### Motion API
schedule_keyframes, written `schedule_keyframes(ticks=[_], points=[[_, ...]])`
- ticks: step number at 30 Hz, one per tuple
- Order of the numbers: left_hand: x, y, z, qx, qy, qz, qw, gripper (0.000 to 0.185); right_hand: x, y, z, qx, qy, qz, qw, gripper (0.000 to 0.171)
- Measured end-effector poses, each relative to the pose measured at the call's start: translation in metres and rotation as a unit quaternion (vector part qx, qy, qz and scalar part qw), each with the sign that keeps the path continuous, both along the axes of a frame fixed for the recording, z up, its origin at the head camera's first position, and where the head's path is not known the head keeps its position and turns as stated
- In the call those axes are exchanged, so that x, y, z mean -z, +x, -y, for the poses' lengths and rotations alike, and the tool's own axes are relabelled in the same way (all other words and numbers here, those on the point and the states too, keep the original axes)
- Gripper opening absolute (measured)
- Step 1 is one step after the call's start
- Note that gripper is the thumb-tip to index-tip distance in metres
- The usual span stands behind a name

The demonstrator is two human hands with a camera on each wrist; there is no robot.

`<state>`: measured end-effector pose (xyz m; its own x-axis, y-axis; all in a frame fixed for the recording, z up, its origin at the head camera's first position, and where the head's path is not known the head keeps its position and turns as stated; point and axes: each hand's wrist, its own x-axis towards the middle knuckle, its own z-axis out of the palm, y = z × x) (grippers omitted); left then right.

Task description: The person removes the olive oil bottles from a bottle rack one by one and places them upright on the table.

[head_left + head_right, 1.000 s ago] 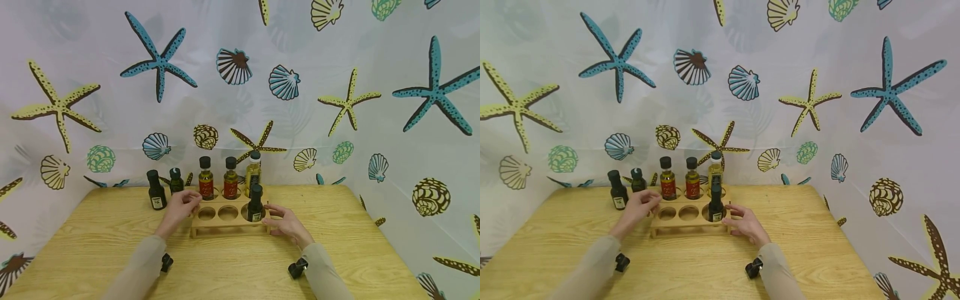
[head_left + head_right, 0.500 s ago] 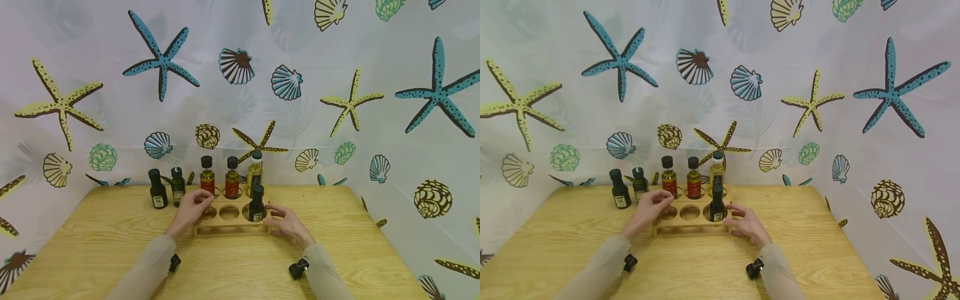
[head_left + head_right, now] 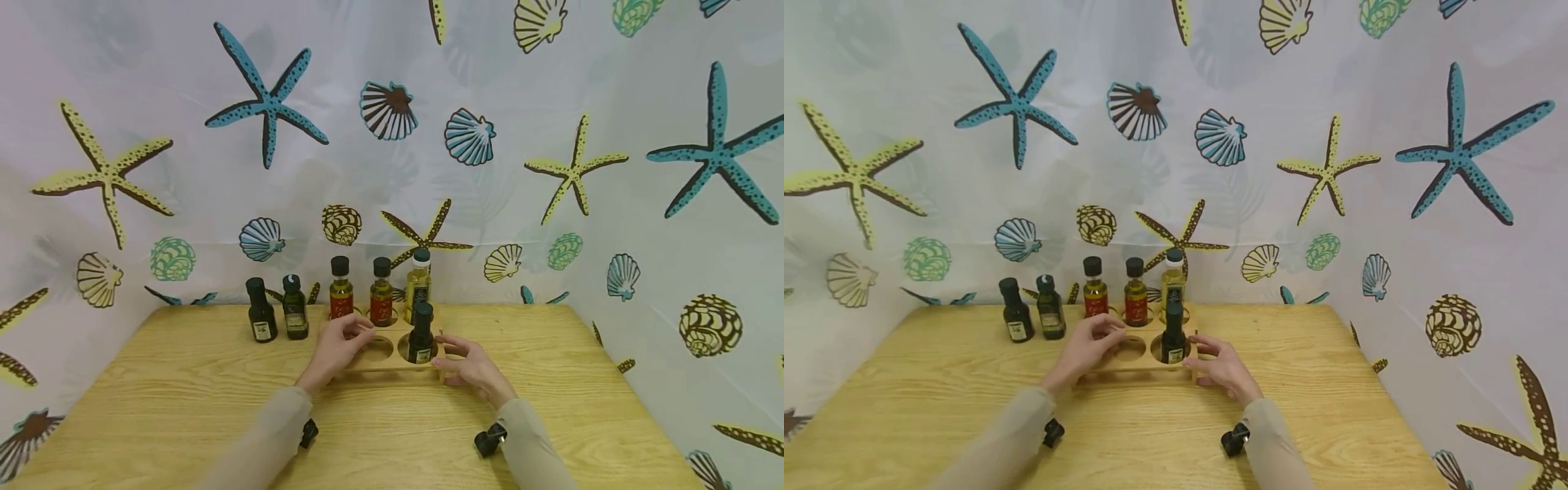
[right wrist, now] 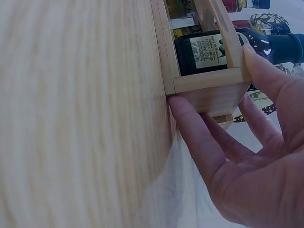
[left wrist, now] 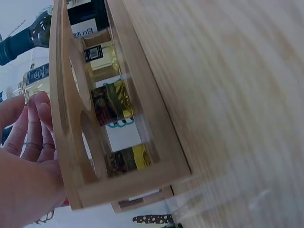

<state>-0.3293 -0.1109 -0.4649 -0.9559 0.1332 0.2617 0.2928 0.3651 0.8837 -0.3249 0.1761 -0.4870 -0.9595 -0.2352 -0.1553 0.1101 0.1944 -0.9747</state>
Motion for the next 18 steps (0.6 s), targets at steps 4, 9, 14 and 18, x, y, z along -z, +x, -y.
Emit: schedule_keyframes(ticks=[4, 9, 14, 18], points=[[0.001, 0.002, -0.009, -0.002, -0.005, -0.002, 1.0000, 0.015, 0.000, 0.000, -0.001, -0.002, 0.000, 0.000, 1.000, 0.061], [0.002, 0.002, -0.018, 0.008, 0.010, -0.008, 0.9999, 0.018, 0.001, 0.000, -0.003, -0.004, -0.002, 0.005, 1.000, 0.061], [0.004, 0.002, -0.027, 0.014, 0.039, -0.002, 0.9991, 0.020, 0.000, 0.000, -0.003, -0.008, -0.003, -0.001, 1.000, 0.061], [0.006, 0.001, -0.035, 0.016, 0.029, -0.007, 0.9994, 0.022, -0.001, -0.001, -0.003, -0.006, -0.003, 0.000, 1.000, 0.061]])
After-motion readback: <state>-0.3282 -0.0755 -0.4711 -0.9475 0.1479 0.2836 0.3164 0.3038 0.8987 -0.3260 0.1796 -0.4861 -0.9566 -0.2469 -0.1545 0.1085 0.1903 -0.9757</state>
